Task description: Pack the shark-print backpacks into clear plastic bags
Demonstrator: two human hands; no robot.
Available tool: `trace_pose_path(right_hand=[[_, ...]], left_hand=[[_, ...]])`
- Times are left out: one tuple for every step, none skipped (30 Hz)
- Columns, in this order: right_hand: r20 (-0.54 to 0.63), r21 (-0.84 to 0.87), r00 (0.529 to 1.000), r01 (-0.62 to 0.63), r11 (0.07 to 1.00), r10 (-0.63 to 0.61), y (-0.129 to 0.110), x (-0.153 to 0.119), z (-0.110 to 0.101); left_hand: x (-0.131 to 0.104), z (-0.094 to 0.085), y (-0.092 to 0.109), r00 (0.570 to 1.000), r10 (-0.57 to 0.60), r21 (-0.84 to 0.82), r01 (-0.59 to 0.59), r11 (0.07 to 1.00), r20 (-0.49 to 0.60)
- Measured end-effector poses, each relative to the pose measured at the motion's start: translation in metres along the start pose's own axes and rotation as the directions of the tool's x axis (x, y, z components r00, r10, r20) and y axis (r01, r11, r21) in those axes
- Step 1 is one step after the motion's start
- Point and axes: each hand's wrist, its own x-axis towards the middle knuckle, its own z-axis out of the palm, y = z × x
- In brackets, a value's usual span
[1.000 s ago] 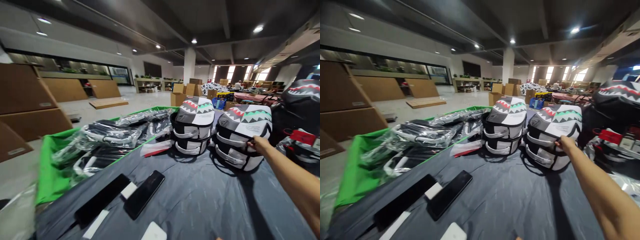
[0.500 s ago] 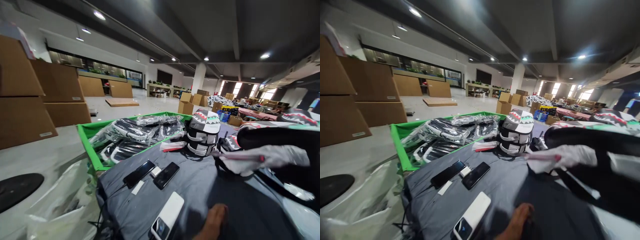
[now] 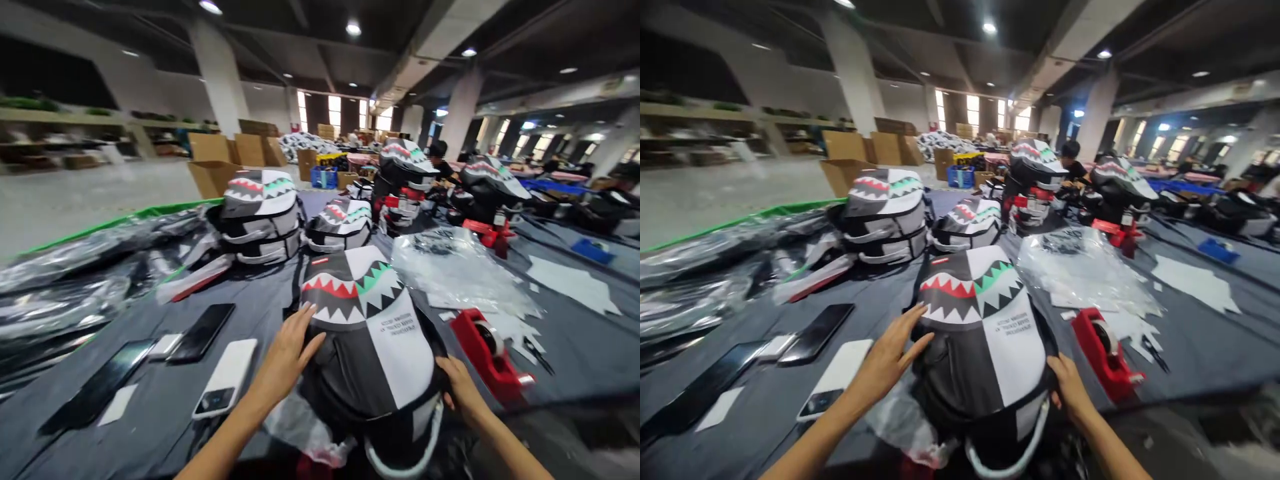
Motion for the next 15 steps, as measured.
trace_pose_path(right_hand=[[-0.026, 0.023, 0.999, 0.032, 0.999, -0.031, -0.002, 0.0, 0.007], [-0.057, 0.043, 0.997, 0.062, 0.997, -0.06, -0.004, 0.001, 0.014], [-0.088, 0.067, 0.992, 0.092, 0.993, -0.086, -0.005, 0.001, 0.022], [-0.112, 0.089, 0.988, 0.121, 0.989, -0.111, -0.004, 0.002, 0.029], [-0.118, 0.108, 0.985, 0.14, 0.984, -0.127, -0.001, 0.002, 0.036], [-0.103, 0.122, 0.986, 0.143, 0.982, -0.131, 0.003, 0.0, 0.041], [-0.057, 0.13, 0.991, 0.131, 0.983, -0.125, 0.007, -0.002, 0.043], [0.014, 0.133, 0.993, 0.116, 0.984, -0.119, 0.01, -0.004, 0.043], [0.092, 0.128, 0.988, 0.114, 0.985, -0.126, 0.012, -0.007, 0.04], [0.155, 0.11, 0.976, 0.135, 0.985, -0.151, 0.011, -0.009, 0.032], [0.187, 0.078, 0.963, 0.181, 0.98, -0.193, 0.008, -0.009, 0.02], [0.179, 0.033, 0.953, 0.242, 0.97, -0.244, 0.003, -0.008, 0.003], [0.13, -0.029, 0.946, 0.302, 0.953, -0.296, -0.004, -0.006, -0.018], [0.051, -0.109, 0.939, 0.344, 0.933, -0.34, -0.012, -0.001, -0.044], [-0.041, -0.211, 0.929, 0.351, 0.912, -0.367, -0.02, 0.005, -0.072]], left_hand=[[0.002, 0.007, 0.016, 0.979, 0.176, 0.095, -0.185, 0.978, 0.1], [0.004, 0.018, 0.033, 0.927, 0.288, 0.137, -0.326, 0.935, 0.241], [0.005, 0.032, 0.05, 0.859, 0.327, 0.162, -0.415, 0.895, 0.394], [0.005, 0.047, 0.065, 0.786, 0.3, 0.186, -0.46, 0.868, 0.541], [0.004, 0.062, 0.077, 0.713, 0.223, 0.224, -0.474, 0.852, 0.664], [0.001, 0.076, 0.086, 0.65, 0.118, 0.277, -0.472, 0.837, 0.751], [-0.001, 0.088, 0.091, 0.604, 0.012, 0.343, -0.469, 0.814, 0.797], [-0.005, 0.098, 0.092, 0.579, -0.077, 0.412, -0.475, 0.778, 0.812], [-0.008, 0.106, 0.091, 0.575, -0.131, 0.469, -0.492, 0.733, 0.808], [-0.011, 0.112, 0.087, 0.587, -0.148, 0.509, -0.516, 0.688, 0.796], [-0.013, 0.116, 0.081, 0.61, -0.139, 0.537, -0.539, 0.649, 0.78], [-0.015, 0.119, 0.073, 0.635, -0.11, 0.551, -0.555, 0.623, 0.765], [-0.016, 0.121, 0.064, 0.656, -0.074, 0.554, -0.566, 0.611, 0.751], [-0.015, 0.122, 0.054, 0.667, -0.035, 0.544, -0.576, 0.61, 0.744], [-0.014, 0.122, 0.044, 0.661, 0.005, 0.517, -0.591, 0.619, 0.75]])
